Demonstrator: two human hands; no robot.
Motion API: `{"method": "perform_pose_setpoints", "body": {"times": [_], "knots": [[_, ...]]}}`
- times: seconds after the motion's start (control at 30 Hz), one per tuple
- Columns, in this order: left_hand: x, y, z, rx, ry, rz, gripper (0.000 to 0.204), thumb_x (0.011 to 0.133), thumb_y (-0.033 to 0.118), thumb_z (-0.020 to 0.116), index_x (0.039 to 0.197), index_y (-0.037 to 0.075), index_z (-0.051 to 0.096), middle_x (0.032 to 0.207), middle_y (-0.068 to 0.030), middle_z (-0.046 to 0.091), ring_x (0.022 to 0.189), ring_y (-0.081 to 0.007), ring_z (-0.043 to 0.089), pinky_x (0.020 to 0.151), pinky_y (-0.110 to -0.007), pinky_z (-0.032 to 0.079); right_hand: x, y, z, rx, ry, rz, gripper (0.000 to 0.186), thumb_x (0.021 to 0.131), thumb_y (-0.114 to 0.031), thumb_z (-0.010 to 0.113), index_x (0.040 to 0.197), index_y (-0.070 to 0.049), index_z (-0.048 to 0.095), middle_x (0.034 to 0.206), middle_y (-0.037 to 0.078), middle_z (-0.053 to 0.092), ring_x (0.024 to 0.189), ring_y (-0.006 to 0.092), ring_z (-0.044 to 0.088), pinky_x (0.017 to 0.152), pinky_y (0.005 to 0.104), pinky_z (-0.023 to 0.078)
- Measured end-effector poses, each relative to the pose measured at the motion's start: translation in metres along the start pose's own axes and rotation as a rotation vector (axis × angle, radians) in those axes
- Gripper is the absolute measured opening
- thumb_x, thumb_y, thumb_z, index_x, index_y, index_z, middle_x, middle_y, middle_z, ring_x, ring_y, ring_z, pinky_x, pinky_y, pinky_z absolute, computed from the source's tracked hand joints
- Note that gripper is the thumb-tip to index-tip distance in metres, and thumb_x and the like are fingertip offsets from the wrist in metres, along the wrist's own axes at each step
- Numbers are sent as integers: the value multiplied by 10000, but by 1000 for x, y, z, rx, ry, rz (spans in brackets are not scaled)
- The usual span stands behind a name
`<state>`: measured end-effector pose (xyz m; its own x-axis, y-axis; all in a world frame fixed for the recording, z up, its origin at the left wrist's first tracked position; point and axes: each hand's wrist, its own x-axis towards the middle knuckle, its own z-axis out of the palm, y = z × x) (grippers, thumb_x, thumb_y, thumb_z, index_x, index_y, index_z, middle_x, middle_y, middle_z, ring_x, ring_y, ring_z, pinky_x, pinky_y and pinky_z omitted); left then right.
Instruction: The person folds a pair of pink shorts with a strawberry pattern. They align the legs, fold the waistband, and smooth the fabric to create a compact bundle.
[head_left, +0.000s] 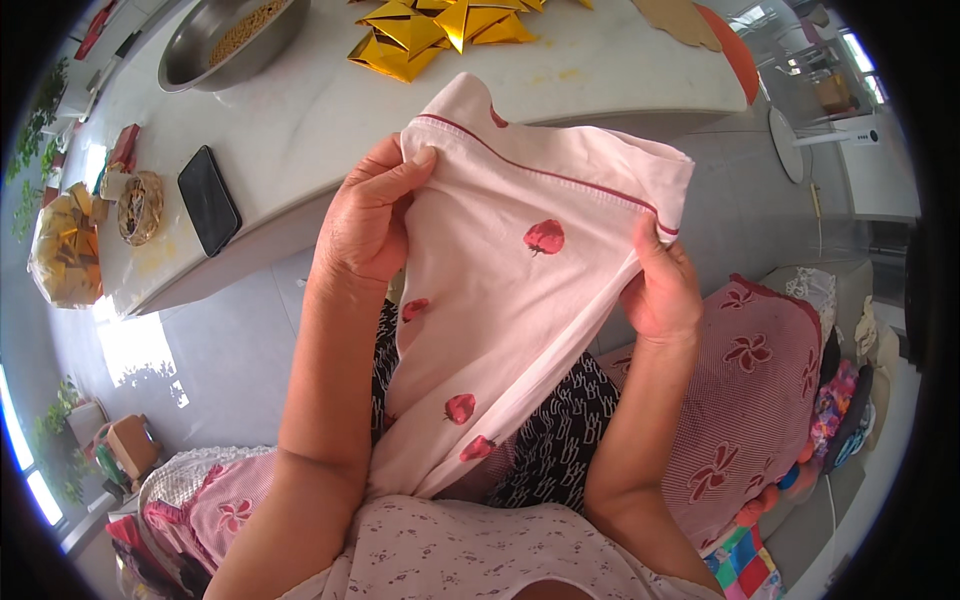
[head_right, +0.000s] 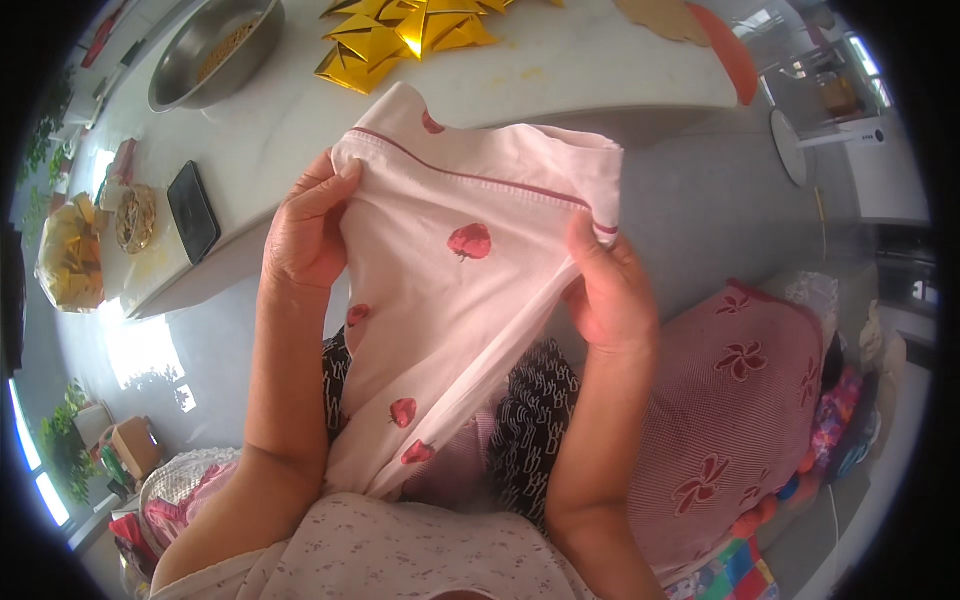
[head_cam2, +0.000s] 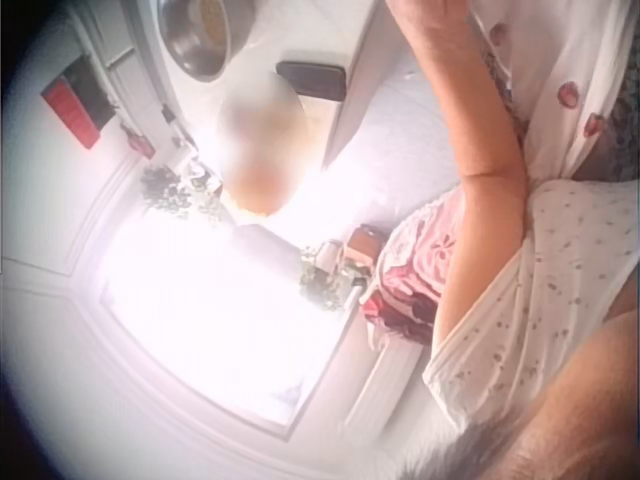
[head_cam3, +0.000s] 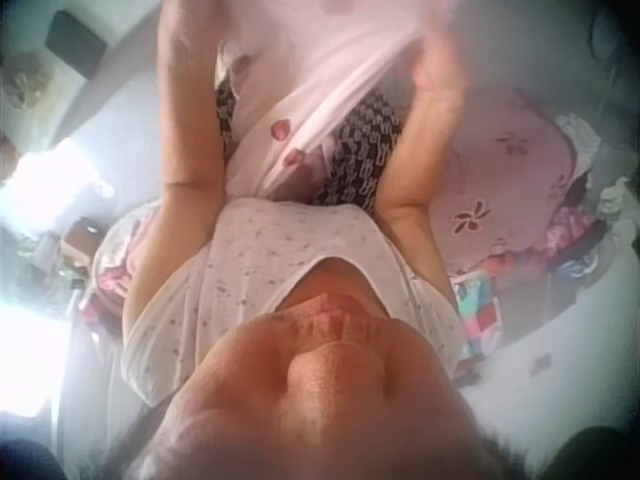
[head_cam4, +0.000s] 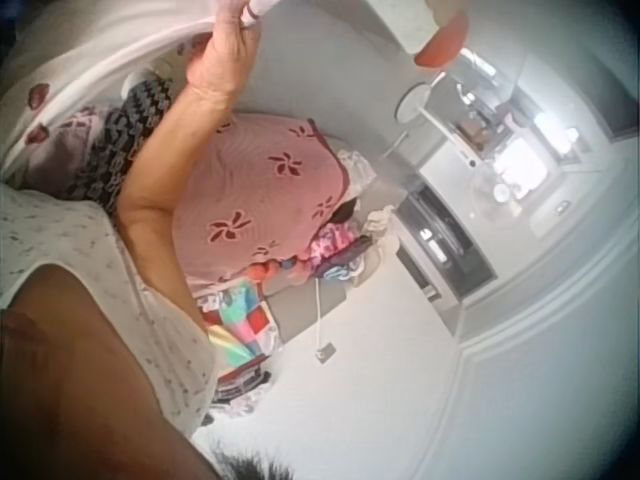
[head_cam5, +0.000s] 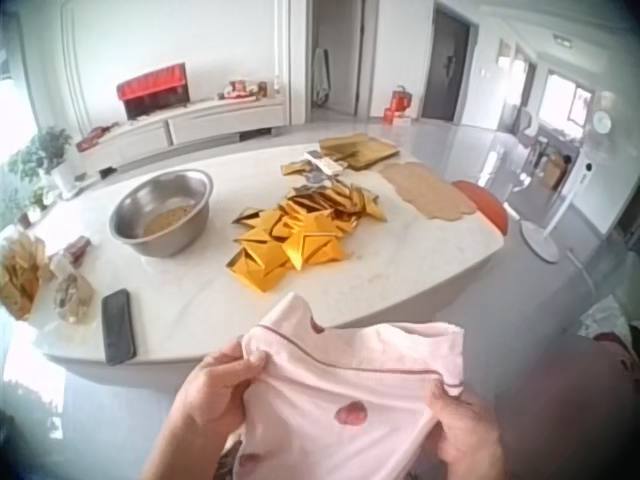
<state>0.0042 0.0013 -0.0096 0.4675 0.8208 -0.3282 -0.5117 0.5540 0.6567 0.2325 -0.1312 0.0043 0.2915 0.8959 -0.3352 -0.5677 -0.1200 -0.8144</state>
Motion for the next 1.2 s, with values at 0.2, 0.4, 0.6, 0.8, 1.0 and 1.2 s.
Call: {"method": "perform_pose_setpoints", "body": {"times": [0.2, 0.4, 0.6, 0.8, 1.0, 1.2], "knots": [[-5, 6, 1, 35, -46, 18, 229, 873, 87, 612, 1082, -1, 636, 994, -94, 668, 904, -194, 634, 826, -330, 512, 3, 4, -7, -179, -53, 9, 273, 888, -152, 648, 1126, -21, 618, 1066, 61, 653, 957, 163, 606, 871, 323, 475], [-3, 7, 2, 4, 58, 40, 217, 861, 77, 615, 1061, -3, 638, 993, -97, 671, 889, -195, 636, 819, -323, 513, 10, 4, -1, 75, 57, -13, 253, 890, -121, 631, 1127, -38, 610, 1092, 78, 645, 989, 197, 612, 884, 370, 489], [5, 7, -14, -14, -34, 29, 217, 864, 88, 614, 1058, -8, 633, 967, -103, 674, 846, -196, 648, 798, -324, 525, 11, 7, 2, 151, 45, -84, 251, 905, -152, 621, 1128, -41, 596, 1121, 88, 635, 1019, 201, 604, 898, 361, 491], [-8, 7, 8, 5, 39, -2, 217, 859, 115, 649, 1041, -1, 635, 954, -100, 675, 842, -191, 650, 786, -332, 533, 9, 6, 2, 165, 5, -195, 266, 917, -171, 608, 1130, -13, 591, 1120, 91, 635, 1007, 191, 606, 895, 342, 486], [-4, 2, 3, -7, 70, 35, 213, 861, 104, 663, 1059, 29, 640, 970, -81, 674, 861, -176, 645, 791, -329, 534, 10, 4, 1, 122, 2, -277, 264, 914, -128, 602, 1151, -13, 589, 1113, 85, 636, 1000, 180, 603, 893, 330, 481], [-6, 4, 7, 22, 37, 91, 184, 870, 69, 644, 1051, 38, 639, 972, -67, 674, 865, -164, 642, 792, -325, 534, 10, 3, -5, 84, 57, -314, 270, 900, -88, 609, 1159, -11, 596, 1097, 80, 643, 997, 177, 597, 909, 321, 465]]}}
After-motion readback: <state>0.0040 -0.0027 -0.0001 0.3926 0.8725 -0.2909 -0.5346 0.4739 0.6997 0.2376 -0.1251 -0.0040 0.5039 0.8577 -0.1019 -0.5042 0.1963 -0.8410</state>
